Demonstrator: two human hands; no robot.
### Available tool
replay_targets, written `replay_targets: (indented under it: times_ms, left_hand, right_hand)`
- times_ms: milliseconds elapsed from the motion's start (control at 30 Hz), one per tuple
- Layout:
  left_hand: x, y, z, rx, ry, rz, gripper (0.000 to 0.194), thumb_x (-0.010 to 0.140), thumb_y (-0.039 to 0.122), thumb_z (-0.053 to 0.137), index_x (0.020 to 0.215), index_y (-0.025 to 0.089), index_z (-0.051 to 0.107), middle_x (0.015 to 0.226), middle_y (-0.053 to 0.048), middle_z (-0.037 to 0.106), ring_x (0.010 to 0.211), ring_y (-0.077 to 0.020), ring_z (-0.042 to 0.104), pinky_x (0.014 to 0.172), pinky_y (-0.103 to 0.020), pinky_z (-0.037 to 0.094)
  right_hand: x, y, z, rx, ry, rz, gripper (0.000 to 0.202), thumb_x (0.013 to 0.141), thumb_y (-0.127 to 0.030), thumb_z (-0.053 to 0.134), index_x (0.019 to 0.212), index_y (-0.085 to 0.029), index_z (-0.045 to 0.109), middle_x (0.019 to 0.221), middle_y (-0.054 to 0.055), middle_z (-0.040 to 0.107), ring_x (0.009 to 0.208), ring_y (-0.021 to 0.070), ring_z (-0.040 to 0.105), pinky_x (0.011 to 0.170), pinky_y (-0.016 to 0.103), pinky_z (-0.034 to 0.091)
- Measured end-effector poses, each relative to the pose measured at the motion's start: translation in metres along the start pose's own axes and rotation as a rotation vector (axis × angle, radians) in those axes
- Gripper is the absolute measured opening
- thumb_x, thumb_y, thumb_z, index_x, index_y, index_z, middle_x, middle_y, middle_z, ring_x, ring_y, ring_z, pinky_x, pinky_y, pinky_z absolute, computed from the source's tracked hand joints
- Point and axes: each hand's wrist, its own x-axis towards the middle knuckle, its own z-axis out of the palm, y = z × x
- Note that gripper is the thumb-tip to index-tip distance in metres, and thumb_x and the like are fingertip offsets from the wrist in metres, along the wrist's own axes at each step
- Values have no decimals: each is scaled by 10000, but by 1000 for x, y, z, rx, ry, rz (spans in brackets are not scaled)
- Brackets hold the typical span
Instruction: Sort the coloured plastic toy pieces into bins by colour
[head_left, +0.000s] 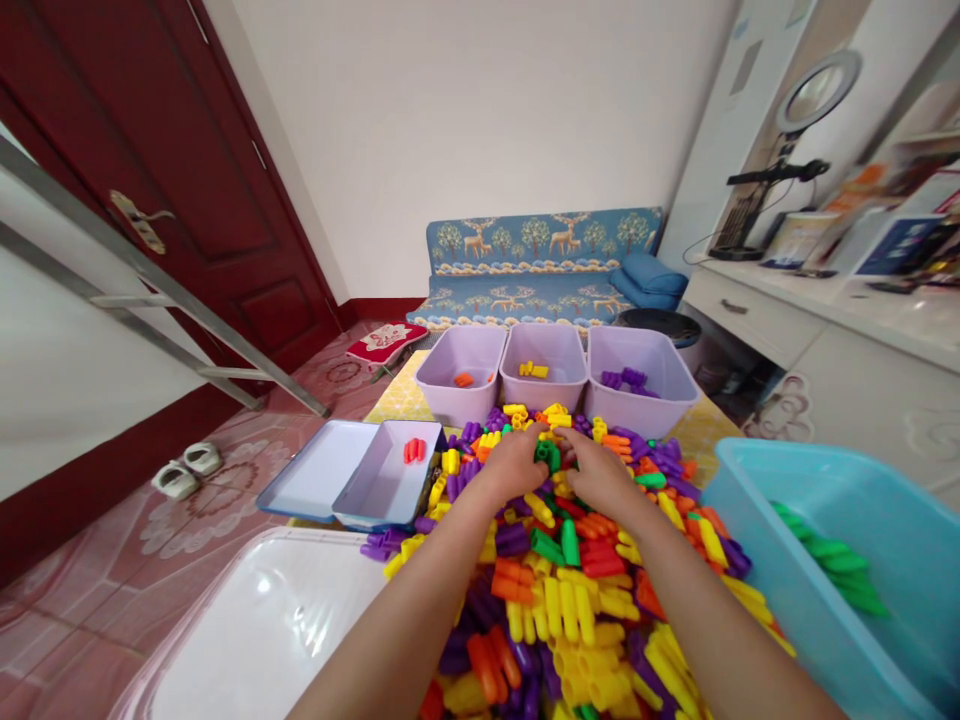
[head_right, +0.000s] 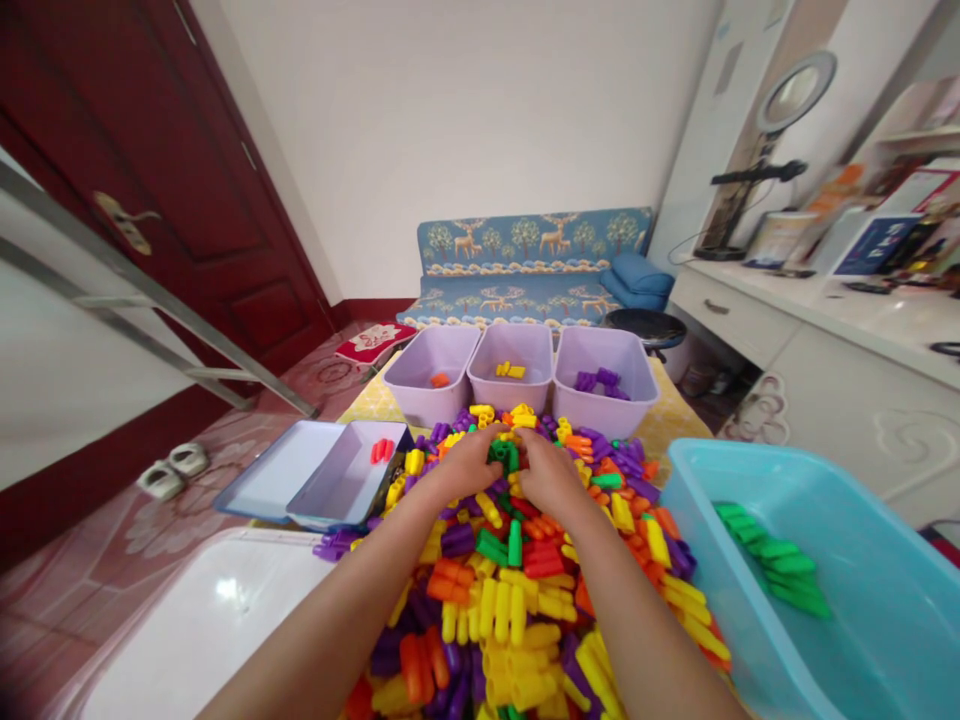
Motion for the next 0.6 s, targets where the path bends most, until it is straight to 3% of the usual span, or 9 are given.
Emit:
replay_targets:
  times_ms: [133, 267, 467, 600]
  left_hand:
    - [-11, -5, -4, -234, 49, 53, 664, 691, 99, 585, 1340, 150, 451, 1281, -107, 598, 1135, -236, 586, 992, -362, 452]
    - [-36, -4, -11, -438, 106, 81, 640, 674, 39, 591, 1291, 191, 517, 1244, -83, 623, 1138, -245, 577, 997, -402, 440]
    - [-76, 1, -19, -681, 105, 50, 548, 730, 57, 584, 1257, 204, 553, 1140, -71, 665, 1085, -224, 600, 959, -372, 455]
    - [-92, 7, -15, -992, 136, -18, 522, 728, 124, 628, 1241, 169, 543, 1077, -80, 664, 993, -203, 618, 895, -335, 473]
  right_hand:
    - [-8, 3, 8, 350, 8, -39, 648, 652, -15, 460, 1290, -125, 494, 1100, 97, 661, 816, 143, 645, 777, 283, 509]
    - [-29, -6, 9, 753, 3, -35, 613, 646, -62, 482, 1249, -169, 514, 1051, 72, 655, 832, 143, 637, 785, 320, 518]
    - [-62, -33, -8, 768, -65, -47, 515, 673, -107, 559, 1176, -214, 566, 1074, 47, 645, 930, 171, 618, 850, 351, 499]
    - [-73, -47, -9, 657, 4, -51, 504, 669, -129, 603, 1158, -251, 595, 1167, 45, 589, 971, 189, 589, 806, 337, 504]
